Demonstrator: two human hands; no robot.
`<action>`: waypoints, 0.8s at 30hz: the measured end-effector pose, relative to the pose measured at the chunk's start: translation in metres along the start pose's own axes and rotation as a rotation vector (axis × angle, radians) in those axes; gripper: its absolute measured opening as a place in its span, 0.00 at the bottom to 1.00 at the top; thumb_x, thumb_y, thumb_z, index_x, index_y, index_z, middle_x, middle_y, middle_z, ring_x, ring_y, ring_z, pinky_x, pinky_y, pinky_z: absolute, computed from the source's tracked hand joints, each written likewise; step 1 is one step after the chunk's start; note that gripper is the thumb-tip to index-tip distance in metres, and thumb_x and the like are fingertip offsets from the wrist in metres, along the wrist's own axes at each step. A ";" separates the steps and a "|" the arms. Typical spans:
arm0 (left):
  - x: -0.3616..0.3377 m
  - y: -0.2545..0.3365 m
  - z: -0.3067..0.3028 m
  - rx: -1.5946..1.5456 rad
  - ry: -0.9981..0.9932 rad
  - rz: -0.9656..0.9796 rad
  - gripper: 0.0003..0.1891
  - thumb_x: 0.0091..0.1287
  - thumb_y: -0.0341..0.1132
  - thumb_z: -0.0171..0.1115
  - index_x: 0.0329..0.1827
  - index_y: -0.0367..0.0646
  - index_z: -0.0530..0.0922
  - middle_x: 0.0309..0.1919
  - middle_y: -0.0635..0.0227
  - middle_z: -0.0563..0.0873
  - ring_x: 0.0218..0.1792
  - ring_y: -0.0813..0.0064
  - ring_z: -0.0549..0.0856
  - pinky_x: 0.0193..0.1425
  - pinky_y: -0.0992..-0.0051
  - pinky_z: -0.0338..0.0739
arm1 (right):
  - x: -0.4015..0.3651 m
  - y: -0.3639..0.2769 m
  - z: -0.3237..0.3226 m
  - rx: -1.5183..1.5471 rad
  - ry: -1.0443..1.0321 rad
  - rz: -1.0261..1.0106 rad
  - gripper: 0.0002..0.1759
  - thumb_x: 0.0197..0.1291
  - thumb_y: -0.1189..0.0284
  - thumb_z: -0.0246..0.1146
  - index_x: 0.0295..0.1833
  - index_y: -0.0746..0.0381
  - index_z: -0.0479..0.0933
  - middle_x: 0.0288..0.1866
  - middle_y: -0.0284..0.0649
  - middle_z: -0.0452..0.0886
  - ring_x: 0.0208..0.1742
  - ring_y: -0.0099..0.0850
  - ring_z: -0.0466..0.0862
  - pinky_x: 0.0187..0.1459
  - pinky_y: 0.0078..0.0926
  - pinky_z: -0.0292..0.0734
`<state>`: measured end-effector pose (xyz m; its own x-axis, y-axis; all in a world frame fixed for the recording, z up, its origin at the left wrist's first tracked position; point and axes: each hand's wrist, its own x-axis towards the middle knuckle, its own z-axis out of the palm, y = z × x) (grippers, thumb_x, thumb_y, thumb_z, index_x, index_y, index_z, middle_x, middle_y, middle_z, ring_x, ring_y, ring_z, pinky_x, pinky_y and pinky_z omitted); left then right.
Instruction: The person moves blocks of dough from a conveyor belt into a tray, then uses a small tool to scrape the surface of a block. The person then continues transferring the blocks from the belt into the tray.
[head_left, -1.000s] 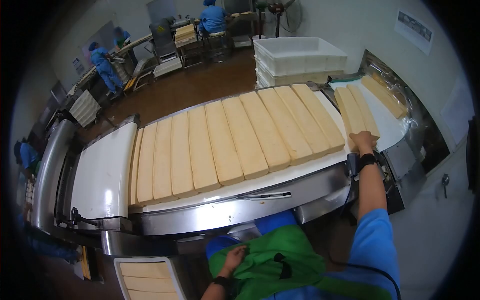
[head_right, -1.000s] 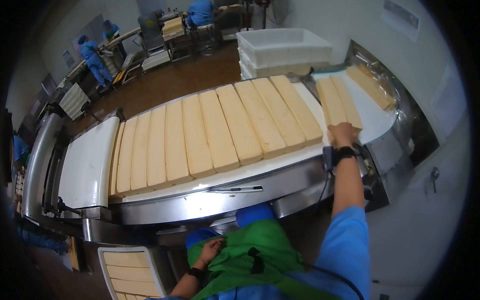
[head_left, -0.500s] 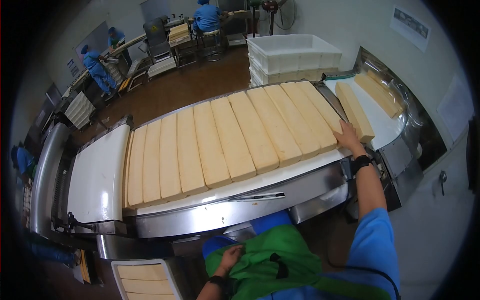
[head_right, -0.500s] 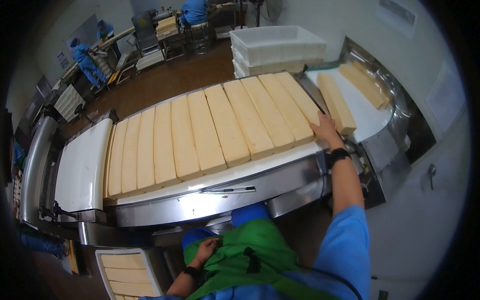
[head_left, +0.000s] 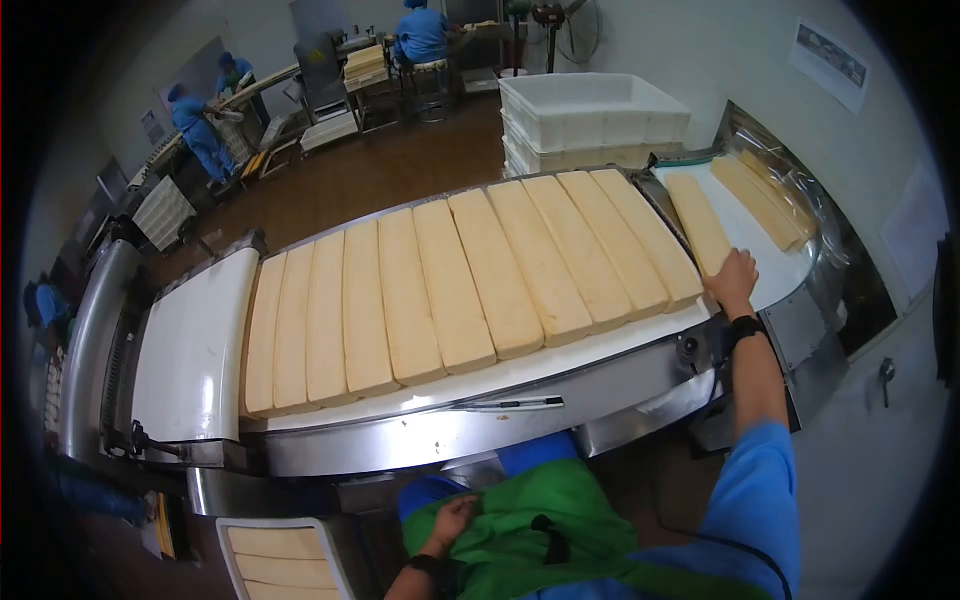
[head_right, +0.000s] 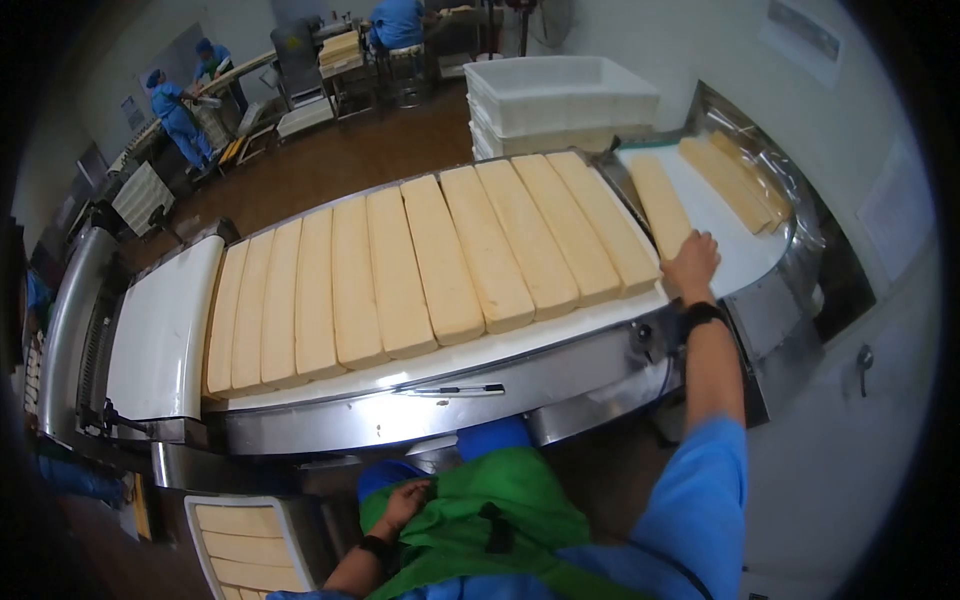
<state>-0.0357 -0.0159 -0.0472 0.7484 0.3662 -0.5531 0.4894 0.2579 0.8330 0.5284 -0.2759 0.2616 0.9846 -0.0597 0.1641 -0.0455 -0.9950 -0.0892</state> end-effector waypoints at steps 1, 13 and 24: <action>0.002 -0.003 -0.001 0.029 0.000 0.029 0.13 0.69 0.30 0.51 0.53 0.38 0.76 0.28 0.77 0.77 0.28 0.87 0.74 0.34 0.84 0.70 | -0.001 -0.002 0.002 -0.017 0.175 -0.169 0.32 0.41 0.57 0.68 0.52 0.62 0.73 0.63 0.50 0.68 0.64 0.43 0.67 0.59 0.44 0.66; 0.000 -0.010 -0.007 0.011 0.051 0.098 0.14 0.68 0.34 0.52 0.52 0.39 0.78 0.27 0.78 0.78 0.27 0.87 0.73 0.33 0.83 0.70 | 0.078 0.060 0.066 0.678 -0.263 -0.144 0.34 0.51 0.58 0.63 0.59 0.68 0.67 0.55 0.60 0.73 0.58 0.50 0.73 0.59 0.42 0.67; -0.003 0.000 -0.003 -0.001 0.024 0.055 0.13 0.67 0.31 0.52 0.51 0.39 0.78 0.26 0.78 0.78 0.25 0.88 0.73 0.30 0.85 0.69 | 0.030 0.003 0.066 0.618 -0.065 -0.446 0.39 0.47 0.56 0.66 0.61 0.68 0.66 0.59 0.57 0.71 0.60 0.49 0.71 0.61 0.38 0.66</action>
<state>-0.0397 -0.0149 -0.0458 0.7629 0.4015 -0.5068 0.4477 0.2374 0.8621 0.5686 -0.2754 0.2010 0.8964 0.3609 0.2574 0.4426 -0.6965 -0.5648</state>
